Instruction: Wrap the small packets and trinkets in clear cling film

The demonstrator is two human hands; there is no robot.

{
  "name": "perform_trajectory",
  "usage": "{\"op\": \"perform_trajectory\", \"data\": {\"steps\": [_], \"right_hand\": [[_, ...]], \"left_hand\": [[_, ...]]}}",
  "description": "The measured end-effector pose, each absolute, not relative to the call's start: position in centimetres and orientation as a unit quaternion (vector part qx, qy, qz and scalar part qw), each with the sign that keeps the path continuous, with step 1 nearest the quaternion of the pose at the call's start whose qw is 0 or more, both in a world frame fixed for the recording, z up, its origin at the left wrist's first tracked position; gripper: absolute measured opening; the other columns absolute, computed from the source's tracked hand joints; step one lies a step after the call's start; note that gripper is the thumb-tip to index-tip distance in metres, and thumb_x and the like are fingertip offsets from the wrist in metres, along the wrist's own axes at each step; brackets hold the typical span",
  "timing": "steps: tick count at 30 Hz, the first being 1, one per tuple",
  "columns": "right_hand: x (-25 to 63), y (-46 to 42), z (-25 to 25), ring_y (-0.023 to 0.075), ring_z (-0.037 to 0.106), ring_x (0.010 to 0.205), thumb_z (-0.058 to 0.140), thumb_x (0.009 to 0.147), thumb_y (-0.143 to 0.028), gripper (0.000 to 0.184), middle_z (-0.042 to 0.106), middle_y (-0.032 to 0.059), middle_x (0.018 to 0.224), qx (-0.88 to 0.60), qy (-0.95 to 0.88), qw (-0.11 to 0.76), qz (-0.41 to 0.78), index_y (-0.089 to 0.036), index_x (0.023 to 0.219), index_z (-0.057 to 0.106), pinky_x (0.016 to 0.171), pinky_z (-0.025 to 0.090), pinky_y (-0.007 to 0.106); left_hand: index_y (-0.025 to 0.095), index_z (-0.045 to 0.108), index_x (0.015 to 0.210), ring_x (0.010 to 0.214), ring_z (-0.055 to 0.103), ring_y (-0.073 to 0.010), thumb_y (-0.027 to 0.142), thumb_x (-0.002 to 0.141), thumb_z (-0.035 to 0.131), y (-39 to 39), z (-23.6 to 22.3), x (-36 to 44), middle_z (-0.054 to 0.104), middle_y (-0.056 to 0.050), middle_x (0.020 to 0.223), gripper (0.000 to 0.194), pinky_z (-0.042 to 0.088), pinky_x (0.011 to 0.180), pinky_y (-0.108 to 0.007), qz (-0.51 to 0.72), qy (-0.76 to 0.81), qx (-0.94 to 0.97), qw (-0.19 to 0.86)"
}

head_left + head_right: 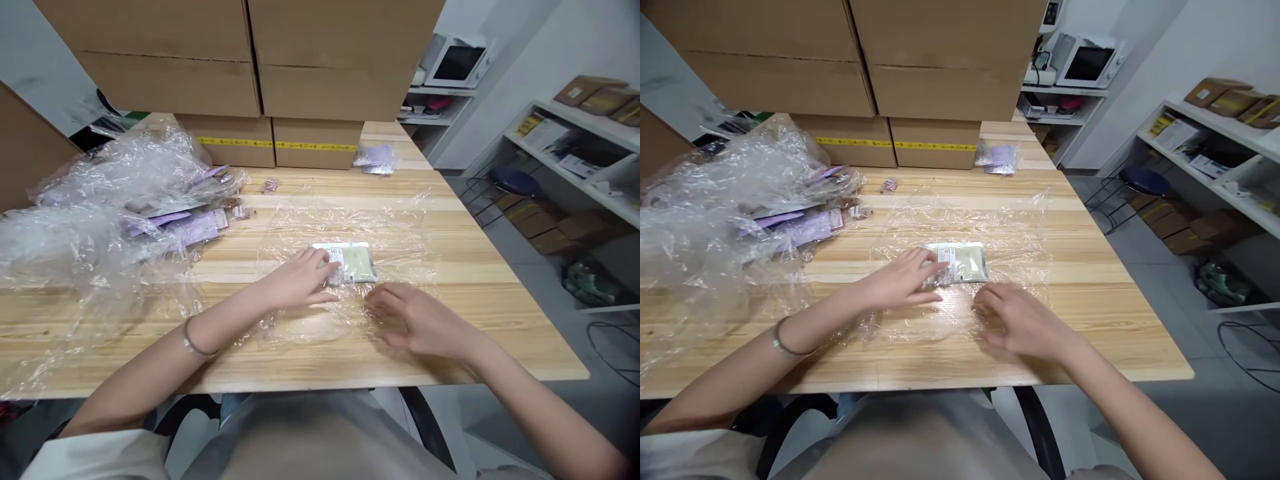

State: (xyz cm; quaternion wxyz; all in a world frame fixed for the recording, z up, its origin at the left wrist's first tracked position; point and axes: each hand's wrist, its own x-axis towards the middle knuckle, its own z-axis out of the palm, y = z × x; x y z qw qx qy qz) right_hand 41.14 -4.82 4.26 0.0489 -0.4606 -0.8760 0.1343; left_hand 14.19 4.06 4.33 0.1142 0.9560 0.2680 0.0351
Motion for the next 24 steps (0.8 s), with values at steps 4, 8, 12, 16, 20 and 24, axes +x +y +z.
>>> {"op": "perform_trajectory", "data": {"steps": [4,8,12,16,20,24], "right_hand": [[41.3,-7.3,2.0,0.0293,0.054,0.129,0.056,0.08,-0.015,0.06,0.058,0.0123,0.14,-0.426,-0.9,0.063,0.066,-0.017,0.14,0.05,0.109,0.044,0.049],[43.0,-7.2,0.8,0.028,0.058,0.127,0.041,0.083,0.001,0.055,0.062,0.0118,0.136,-0.479,-0.872,0.096,0.013,-0.017,0.132,0.058,0.109,0.044,0.051],[46.3,-4.8,2.0,0.0285,0.067,0.11,0.051,0.091,-0.023,0.031,0.07,0.0089,0.122,-0.547,-0.798,0.161,0.197,-0.023,0.117,0.067,0.092,0.055,0.047],[48.0,-1.1,1.9,0.0228,0.069,0.085,0.06,0.087,-0.05,0.028,0.074,0.0056,0.092,-0.601,-0.633,0.287,0.394,-0.024,0.087,0.069,0.076,0.055,0.036],[47.7,2.4,-0.1,0.0137,0.053,0.054,0.068,0.076,-0.06,0.041,0.059,0.0001,0.061,-0.651,-0.532,0.352,0.411,-0.021,0.068,0.059,0.053,0.042,0.028],[48.0,4.7,-1.6,0.0112,0.044,0.047,0.075,0.068,-0.06,0.043,0.053,-0.0021,0.054,-0.732,-0.52,0.288,0.332,-0.02,0.071,0.058,0.047,0.032,0.027]], "left_hand": [[0.018,0.054,0.135,0.118,0.051,-0.0327,0.062,0.083,0.063,0.7,6.4,10.9,0.052,-0.016,0.13,0.068,0.044,0.1,-0.044,-0.007,0.214,0.963,0.164],[0.019,0.051,0.138,0.138,0.039,-0.0329,0.02,0.089,0.057,-1.1,5.2,8.3,0.049,-0.016,0.143,0.049,0.028,0.117,-0.052,-0.004,0.237,0.966,0.105],[0.024,0.057,0.131,0.125,0.056,-0.0255,0.024,0.097,0.047,0.0,4.5,6.0,0.059,-0.01,0.134,0.036,0.046,0.105,-0.044,0.062,0.332,0.914,0.226],[0.023,0.063,0.118,0.105,0.066,-0.0234,0.041,0.092,0.057,2.9,5.1,5.9,0.069,-0.007,0.114,0.032,0.055,0.089,-0.039,0.173,0.456,0.786,0.38],[0.019,0.058,0.124,0.075,0.068,-0.0182,0.037,0.085,0.061,6.8,4.2,7.3,0.07,-0.004,0.088,0.043,0.054,0.07,-0.031,0.228,0.525,0.701,0.426],[0.016,0.056,0.126,0.062,0.061,-0.015,0.03,0.077,0.062,10.5,2.0,7.4,0.064,-0.002,0.085,0.051,0.049,0.059,-0.027,0.207,0.615,0.677,0.346]]}}
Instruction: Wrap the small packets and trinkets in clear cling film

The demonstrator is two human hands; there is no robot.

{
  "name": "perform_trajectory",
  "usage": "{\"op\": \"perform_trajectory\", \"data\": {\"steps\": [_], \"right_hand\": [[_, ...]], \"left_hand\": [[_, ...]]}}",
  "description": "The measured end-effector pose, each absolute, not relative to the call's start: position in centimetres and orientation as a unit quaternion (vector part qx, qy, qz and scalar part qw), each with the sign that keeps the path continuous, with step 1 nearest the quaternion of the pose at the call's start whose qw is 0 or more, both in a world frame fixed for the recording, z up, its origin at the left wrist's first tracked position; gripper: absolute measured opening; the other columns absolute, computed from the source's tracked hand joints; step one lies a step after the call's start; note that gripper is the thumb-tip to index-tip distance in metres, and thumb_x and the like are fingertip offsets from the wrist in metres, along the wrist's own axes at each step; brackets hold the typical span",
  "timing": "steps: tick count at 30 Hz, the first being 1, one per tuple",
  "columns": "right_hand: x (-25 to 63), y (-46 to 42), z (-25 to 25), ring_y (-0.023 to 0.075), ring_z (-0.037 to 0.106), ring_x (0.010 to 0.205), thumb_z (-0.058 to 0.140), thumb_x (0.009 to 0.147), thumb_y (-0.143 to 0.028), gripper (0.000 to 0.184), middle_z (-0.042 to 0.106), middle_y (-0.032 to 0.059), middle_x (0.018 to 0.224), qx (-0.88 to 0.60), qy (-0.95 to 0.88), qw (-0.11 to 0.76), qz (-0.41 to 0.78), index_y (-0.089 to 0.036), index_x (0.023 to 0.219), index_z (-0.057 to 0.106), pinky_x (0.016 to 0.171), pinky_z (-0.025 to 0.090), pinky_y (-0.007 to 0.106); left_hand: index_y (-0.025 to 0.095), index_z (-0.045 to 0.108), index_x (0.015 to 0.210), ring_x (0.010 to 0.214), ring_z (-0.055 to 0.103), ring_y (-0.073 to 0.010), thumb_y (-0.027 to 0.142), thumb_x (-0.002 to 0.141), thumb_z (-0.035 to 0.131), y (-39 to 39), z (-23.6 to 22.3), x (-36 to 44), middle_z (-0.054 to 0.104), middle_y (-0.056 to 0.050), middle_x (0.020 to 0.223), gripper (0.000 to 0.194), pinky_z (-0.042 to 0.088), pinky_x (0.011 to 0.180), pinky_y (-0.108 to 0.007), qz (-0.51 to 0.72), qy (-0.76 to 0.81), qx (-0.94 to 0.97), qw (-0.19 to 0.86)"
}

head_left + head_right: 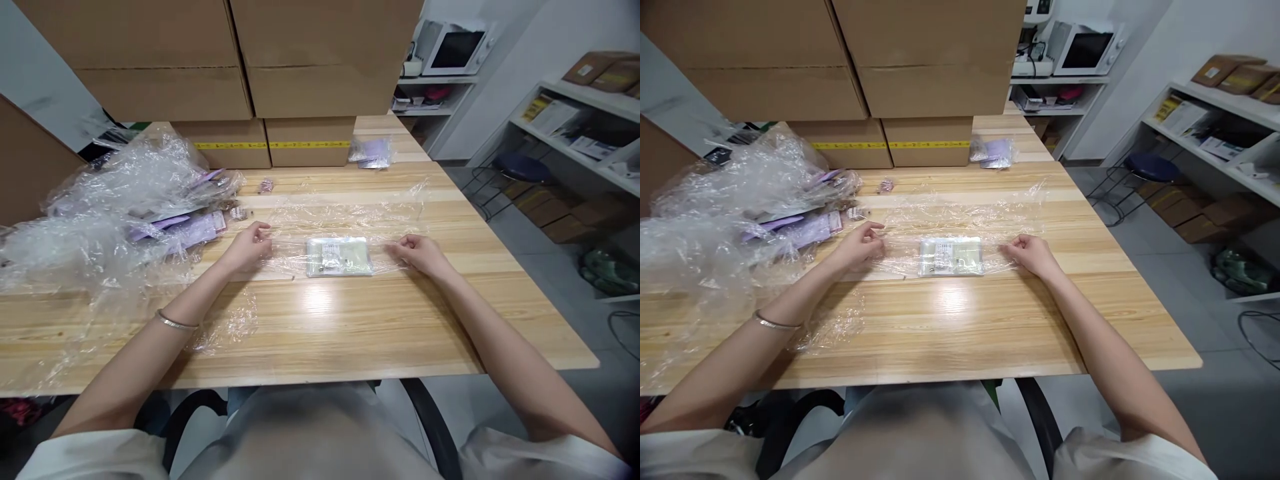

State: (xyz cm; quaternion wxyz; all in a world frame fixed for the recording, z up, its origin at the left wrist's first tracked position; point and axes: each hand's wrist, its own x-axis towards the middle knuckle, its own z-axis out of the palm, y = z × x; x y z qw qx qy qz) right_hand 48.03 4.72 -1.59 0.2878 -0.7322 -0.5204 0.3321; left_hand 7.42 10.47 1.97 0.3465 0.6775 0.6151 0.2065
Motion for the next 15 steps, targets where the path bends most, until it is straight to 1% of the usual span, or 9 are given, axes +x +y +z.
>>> {"op": "perform_trajectory", "data": {"steps": [2,3,5,6,8,10,11,13,15], "right_hand": [[48.6,5.1,-1.5,0.0138,0.051,0.051,0.076,0.068,-0.056,0.041,0.058,0.0005,0.061,-0.75,-0.527,0.245,0.315,-0.019,0.079,0.061,0.048,0.038,0.028],[48.8,4.9,-1.3,0.0164,0.057,0.056,0.076,0.068,-0.053,0.043,0.063,0.0035,0.07,-0.749,-0.534,0.239,0.311,-0.017,0.09,0.063,0.05,0.043,0.03],[48.8,3.8,-0.2,0.0252,0.067,0.078,0.074,0.07,-0.048,0.061,0.067,0.0139,0.101,-0.727,-0.576,0.264,0.266,-0.014,0.118,0.058,0.062,0.055,0.037],[48.5,2.9,0.4,0.0306,0.067,0.096,0.073,0.072,-0.045,0.07,0.062,0.0194,0.12,-0.71,-0.607,0.287,0.21,-0.014,0.131,0.052,0.073,0.057,0.042],[47.4,0.7,1.6,0.0369,0.053,0.127,0.068,0.077,-0.038,0.077,0.045,0.0215,0.146,-0.644,-0.692,0.319,0.066,-0.018,0.146,0.04,0.097,0.051,0.053],[46.0,-1.1,2.1,0.0352,0.041,0.14,0.061,0.08,-0.026,0.075,0.04,0.0147,0.154,-0.519,-0.808,0.279,-0.002,-0.024,0.151,0.036,0.111,0.039,0.056],[45.5,-1.7,1.9,0.0335,0.037,0.143,0.058,0.079,-0.021,0.077,0.04,0.0115,0.156,-0.459,-0.856,0.239,0.006,-0.026,0.152,0.034,0.114,0.036,0.056],[45.0,-1.7,0.8,0.0301,0.034,0.146,0.054,0.076,-0.015,0.084,0.038,0.0082,0.157,-0.391,-0.903,0.166,0.064,-0.025,0.156,0.03,0.117,0.033,0.053],[45.6,-0.6,-0.8,0.028,0.034,0.146,0.051,0.075,-0.013,0.084,0.036,0.0086,0.159,-0.415,-0.889,0.154,0.111,-0.021,0.157,0.029,0.118,0.033,0.051]], "left_hand": [[0.014,0.054,0.128,0.077,0.065,-0.0202,0.03,0.072,0.068,11.3,1.4,6.9,0.065,-0.005,0.093,0.06,0.053,0.069,-0.031,0.17,0.639,0.681,0.315],[0.014,0.051,0.133,0.089,0.066,-0.024,0.031,0.07,0.072,11.3,1.5,6.7,0.064,-0.009,0.104,0.068,0.054,0.077,-0.035,0.165,0.635,0.692,0.3],[0.018,0.042,0.143,0.117,0.057,-0.0329,0.037,0.068,0.077,10.4,2.1,6.4,0.053,-0.016,0.132,0.085,0.049,0.096,-0.048,0.205,0.602,0.733,0.24],[0.021,0.037,0.146,0.129,0.048,-0.0358,0.04,0.071,0.077,9.6,2.6,6.5,0.043,-0.017,0.143,0.087,0.043,0.105,-0.054,0.242,0.568,0.763,0.193],[0.029,0.036,0.147,0.142,0.032,-0.0346,0.04,0.084,0.067,7.5,3.5,7.1,0.03,-0.012,0.155,0.071,0.032,0.114,-0.057,0.281,0.458,0.836,0.111],[0.033,0.04,0.146,0.143,0.034,-0.0279,0.033,0.094,0.053,5.8,3.8,8.3,0.032,-0.007,0.157,0.053,0.032,0.117,-0.051,0.213,0.319,0.917,0.107],[0.033,0.039,0.147,0.144,0.035,-0.0263,0.03,0.096,0.049,5.2,3.7,8.9,0.033,-0.006,0.158,0.052,0.031,0.119,-0.049,0.154,0.267,0.944,0.119],[0.028,0.032,0.152,0.148,0.028,-0.0274,0.026,0.093,0.049,5.2,2.9,9.8,0.03,-0.007,0.161,0.062,0.025,0.122,-0.049,0.045,0.238,0.96,0.14],[0.022,0.026,0.156,0.151,0.021,-0.0285,0.022,0.087,0.05,6.5,1.9,10.0,0.026,-0.009,0.163,0.073,0.016,0.123,-0.053,-0.017,0.28,0.949,0.144]]}}
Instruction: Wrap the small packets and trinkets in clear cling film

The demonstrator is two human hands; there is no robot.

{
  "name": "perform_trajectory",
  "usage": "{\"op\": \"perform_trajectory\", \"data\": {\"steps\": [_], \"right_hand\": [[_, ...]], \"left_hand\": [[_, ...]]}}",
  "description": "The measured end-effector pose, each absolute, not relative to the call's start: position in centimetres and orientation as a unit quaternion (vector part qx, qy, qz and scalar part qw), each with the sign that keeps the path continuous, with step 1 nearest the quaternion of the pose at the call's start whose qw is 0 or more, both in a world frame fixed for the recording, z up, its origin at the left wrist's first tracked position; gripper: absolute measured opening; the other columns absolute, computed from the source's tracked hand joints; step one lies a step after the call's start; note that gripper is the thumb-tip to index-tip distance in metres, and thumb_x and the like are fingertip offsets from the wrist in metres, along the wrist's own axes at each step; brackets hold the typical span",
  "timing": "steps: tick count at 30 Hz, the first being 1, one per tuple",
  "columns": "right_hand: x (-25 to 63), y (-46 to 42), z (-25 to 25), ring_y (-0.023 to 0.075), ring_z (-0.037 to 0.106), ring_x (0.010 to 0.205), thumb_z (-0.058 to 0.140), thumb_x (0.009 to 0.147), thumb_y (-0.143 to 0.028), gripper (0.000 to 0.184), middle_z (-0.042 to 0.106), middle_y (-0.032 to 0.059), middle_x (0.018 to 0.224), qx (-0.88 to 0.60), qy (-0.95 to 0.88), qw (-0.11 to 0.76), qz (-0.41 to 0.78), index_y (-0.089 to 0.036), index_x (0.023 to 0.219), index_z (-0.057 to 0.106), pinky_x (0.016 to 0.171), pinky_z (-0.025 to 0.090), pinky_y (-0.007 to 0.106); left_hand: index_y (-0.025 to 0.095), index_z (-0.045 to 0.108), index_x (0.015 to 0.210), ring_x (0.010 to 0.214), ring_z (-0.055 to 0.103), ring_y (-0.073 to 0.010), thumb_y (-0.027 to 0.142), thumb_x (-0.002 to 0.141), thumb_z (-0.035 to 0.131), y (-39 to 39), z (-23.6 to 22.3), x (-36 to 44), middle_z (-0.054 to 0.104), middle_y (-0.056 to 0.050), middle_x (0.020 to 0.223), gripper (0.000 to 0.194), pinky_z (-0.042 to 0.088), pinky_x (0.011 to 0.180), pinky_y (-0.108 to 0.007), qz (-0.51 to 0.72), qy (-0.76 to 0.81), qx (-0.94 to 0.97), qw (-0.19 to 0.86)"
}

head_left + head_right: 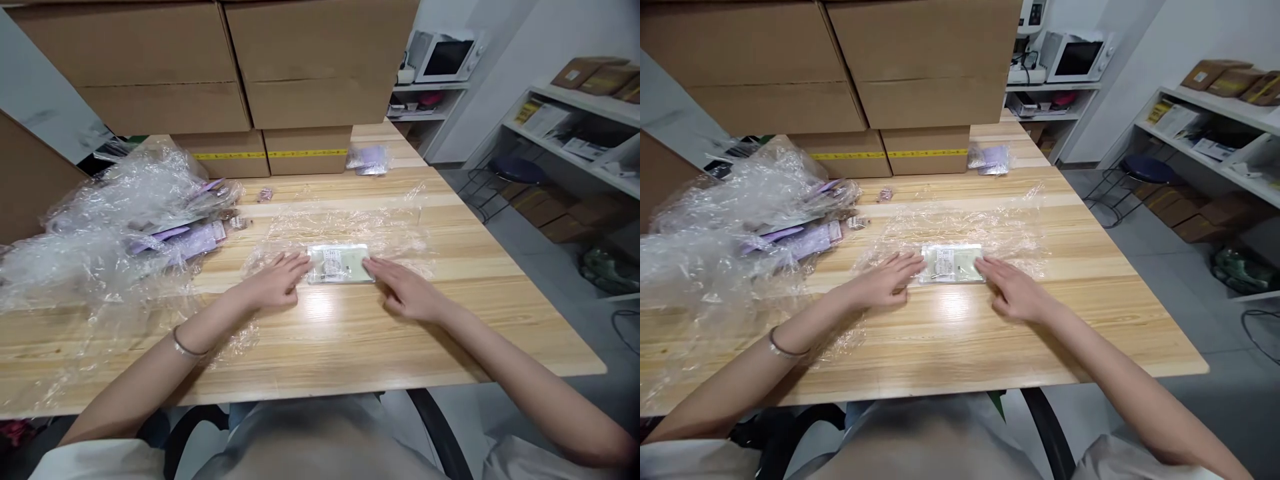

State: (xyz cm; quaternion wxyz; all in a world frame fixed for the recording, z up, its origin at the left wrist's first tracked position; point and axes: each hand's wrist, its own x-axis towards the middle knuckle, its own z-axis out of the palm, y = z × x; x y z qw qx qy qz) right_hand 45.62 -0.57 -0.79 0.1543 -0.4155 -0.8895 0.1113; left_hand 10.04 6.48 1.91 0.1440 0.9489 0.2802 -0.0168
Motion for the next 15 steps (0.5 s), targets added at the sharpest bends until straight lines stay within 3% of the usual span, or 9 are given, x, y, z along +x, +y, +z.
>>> {"op": "perform_trajectory", "data": {"steps": [4,8,12,15], "right_hand": [[48.8,2.1,-3.1,0.0251,0.038,0.144,0.046,0.086,-0.017,0.064,0.043,0.0063,0.154,-0.483,-0.841,0.192,0.152,-0.023,0.149,0.045,0.119,0.032,0.049],[50.6,2.6,-3.1,0.0262,0.046,0.139,0.044,0.097,-0.036,0.04,0.058,0.0043,0.142,-0.521,-0.785,0.254,0.217,-0.027,0.13,0.064,0.118,0.033,0.049],[49.8,2.4,-2.4,0.0276,0.065,0.113,0.042,0.097,-0.053,0.043,0.073,0.0063,0.112,-0.591,-0.688,0.312,0.283,-0.024,0.099,0.074,0.107,0.044,0.045],[48.3,3.0,-2.1,0.0245,0.065,0.09,0.038,0.094,-0.061,0.05,0.07,0.0057,0.084,-0.62,-0.644,0.35,0.28,-0.024,0.074,0.063,0.095,0.048,0.04]], "left_hand": [[0.018,0.037,0.152,0.15,0.026,-0.0217,0.017,0.085,0.045,10.0,1.2,7.8,0.031,-0.007,0.161,0.068,0.017,0.124,-0.045,-0.026,0.335,0.927,0.167],[0.02,0.063,0.132,0.143,0.04,-0.0244,0.038,0.094,0.047,11.4,2.0,4.1,0.049,-0.008,0.15,0.045,0.029,0.119,-0.045,0.057,0.369,0.88,0.294],[0.021,0.075,0.108,0.122,0.06,-0.0273,0.059,0.091,0.052,10.8,2.7,2.5,0.068,-0.01,0.128,0.048,0.044,0.106,-0.043,0.121,0.449,0.783,0.414],[0.019,0.071,0.082,0.101,0.066,-0.0231,0.066,0.089,0.048,10.3,2.7,2.9,0.074,-0.009,0.101,0.053,0.048,0.098,-0.036,0.182,0.481,0.752,0.413]]}}
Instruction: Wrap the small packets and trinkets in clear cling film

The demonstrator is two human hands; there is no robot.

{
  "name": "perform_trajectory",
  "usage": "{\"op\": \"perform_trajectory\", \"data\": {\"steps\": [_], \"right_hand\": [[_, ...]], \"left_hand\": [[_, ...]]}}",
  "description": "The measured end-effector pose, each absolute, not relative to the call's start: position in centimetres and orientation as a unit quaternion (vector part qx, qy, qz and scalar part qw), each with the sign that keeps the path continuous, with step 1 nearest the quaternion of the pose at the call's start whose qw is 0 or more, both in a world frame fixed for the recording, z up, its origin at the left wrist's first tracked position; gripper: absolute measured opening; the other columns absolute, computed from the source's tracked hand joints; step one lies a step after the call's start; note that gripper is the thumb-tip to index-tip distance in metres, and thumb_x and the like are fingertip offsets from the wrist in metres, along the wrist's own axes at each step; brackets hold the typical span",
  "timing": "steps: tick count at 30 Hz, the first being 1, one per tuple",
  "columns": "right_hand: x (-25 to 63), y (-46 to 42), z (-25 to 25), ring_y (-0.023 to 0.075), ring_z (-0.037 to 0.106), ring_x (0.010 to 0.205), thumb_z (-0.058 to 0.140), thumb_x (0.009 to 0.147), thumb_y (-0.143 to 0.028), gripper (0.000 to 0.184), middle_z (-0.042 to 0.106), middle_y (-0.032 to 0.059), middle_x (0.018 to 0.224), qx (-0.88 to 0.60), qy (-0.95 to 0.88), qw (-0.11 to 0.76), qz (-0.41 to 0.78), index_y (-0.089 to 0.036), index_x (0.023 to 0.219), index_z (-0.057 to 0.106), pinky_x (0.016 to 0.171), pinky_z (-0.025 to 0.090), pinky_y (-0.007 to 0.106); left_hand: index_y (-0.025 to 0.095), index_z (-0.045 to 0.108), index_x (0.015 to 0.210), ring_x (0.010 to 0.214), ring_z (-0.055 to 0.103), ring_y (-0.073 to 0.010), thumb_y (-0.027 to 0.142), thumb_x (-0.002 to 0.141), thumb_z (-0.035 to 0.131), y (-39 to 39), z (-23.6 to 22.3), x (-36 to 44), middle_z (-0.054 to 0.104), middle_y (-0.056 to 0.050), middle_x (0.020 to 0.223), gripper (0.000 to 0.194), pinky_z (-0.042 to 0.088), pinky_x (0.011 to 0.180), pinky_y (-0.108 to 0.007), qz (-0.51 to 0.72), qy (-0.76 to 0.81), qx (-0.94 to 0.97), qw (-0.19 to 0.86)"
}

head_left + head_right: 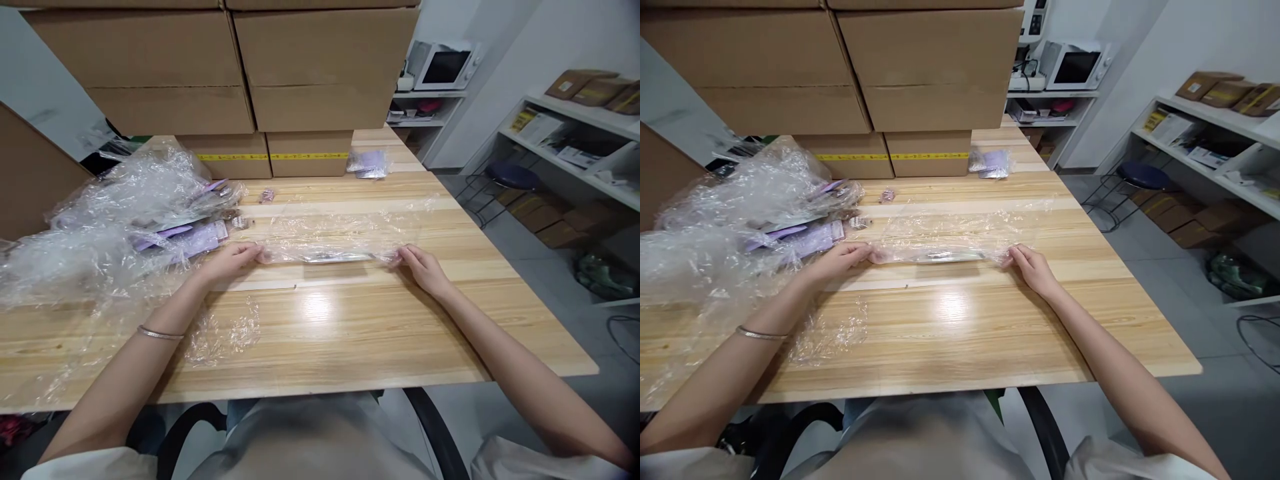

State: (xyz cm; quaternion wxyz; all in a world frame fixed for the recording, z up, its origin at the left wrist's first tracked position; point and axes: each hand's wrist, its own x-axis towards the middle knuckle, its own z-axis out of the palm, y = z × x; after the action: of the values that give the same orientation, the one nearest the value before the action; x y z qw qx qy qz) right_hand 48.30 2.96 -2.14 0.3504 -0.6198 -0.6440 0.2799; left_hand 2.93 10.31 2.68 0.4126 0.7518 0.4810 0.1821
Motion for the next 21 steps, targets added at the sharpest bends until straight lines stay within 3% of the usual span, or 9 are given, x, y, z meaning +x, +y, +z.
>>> {"op": "perform_trajectory", "data": {"steps": [4,8,12,15,18,21], "right_hand": [[46.2,4.6,-2.2,0.0207,0.054,0.072,0.034,0.093,-0.064,0.047,0.054,0.002,0.068,-0.651,-0.615,0.377,0.234,-0.026,0.067,0.042,0.077,0.047,0.034],[44.8,6.4,-2.4,0.0204,0.052,0.072,0.029,0.095,-0.059,0.042,0.053,0.0021,0.071,-0.668,-0.609,0.373,0.209,-0.026,0.07,0.037,0.072,0.044,0.032],[44.4,7.6,-2.2,0.0203,0.051,0.067,0.031,0.095,-0.052,0.039,0.051,0.0015,0.063,-0.703,-0.598,0.339,0.181,-0.026,0.068,0.04,0.066,0.04,0.032],[44.5,7.9,-2.2,0.0222,0.053,0.066,0.047,0.088,-0.047,0.035,0.051,0.0027,0.058,-0.732,-0.595,0.293,0.156,-0.025,0.062,0.041,0.066,0.037,0.032],[44.9,7.6,-2.1,0.0275,0.06,0.075,0.054,0.084,-0.042,0.025,0.063,0.0092,0.069,-0.751,-0.618,0.214,0.095,-0.023,0.068,0.053,0.073,0.041,0.037],[45.8,6.8,-1.6,0.0359,0.062,0.103,0.051,0.086,-0.037,0.029,0.069,0.0208,0.105,-0.715,-0.674,0.185,-0.024,-0.015,0.098,0.065,0.092,0.042,0.049]], "left_hand": [[0.02,0.051,0.065,0.073,0.06,-0.018,0.064,0.092,0.034,10.5,2.3,4.1,0.063,-0.004,0.071,0.054,0.05,0.078,-0.029,0.213,0.53,0.758,0.315],[0.023,0.042,0.065,0.065,0.055,-0.0176,0.053,0.096,0.022,11.1,1.8,4.6,0.057,-0.003,0.065,0.048,0.047,0.069,-0.029,0.202,0.564,0.766,0.233],[0.022,0.045,0.069,0.072,0.059,-0.0223,0.047,0.095,0.029,11.4,1.2,5.0,0.061,-0.006,0.071,0.039,0.044,0.072,-0.032,0.169,0.594,0.77,0.16],[0.021,0.054,0.073,0.078,0.064,-0.0282,0.042,0.092,0.038,11.3,0.6,5.6,0.065,-0.01,0.071,0.032,0.044,0.075,-0.035,0.122,0.619,0.767,0.112],[0.019,0.063,0.085,0.085,0.067,-0.0328,0.04,0.09,0.045,10.9,0.2,6.0,0.068,-0.013,0.076,0.028,0.046,0.079,-0.039,0.083,0.639,0.761,0.077],[0.014,0.063,0.112,0.102,0.064,-0.0356,0.041,0.092,0.046,10.3,0.4,5.7,0.068,-0.021,0.108,0.038,0.047,0.087,-0.045,0.115,0.61,0.784,0.003]]}}
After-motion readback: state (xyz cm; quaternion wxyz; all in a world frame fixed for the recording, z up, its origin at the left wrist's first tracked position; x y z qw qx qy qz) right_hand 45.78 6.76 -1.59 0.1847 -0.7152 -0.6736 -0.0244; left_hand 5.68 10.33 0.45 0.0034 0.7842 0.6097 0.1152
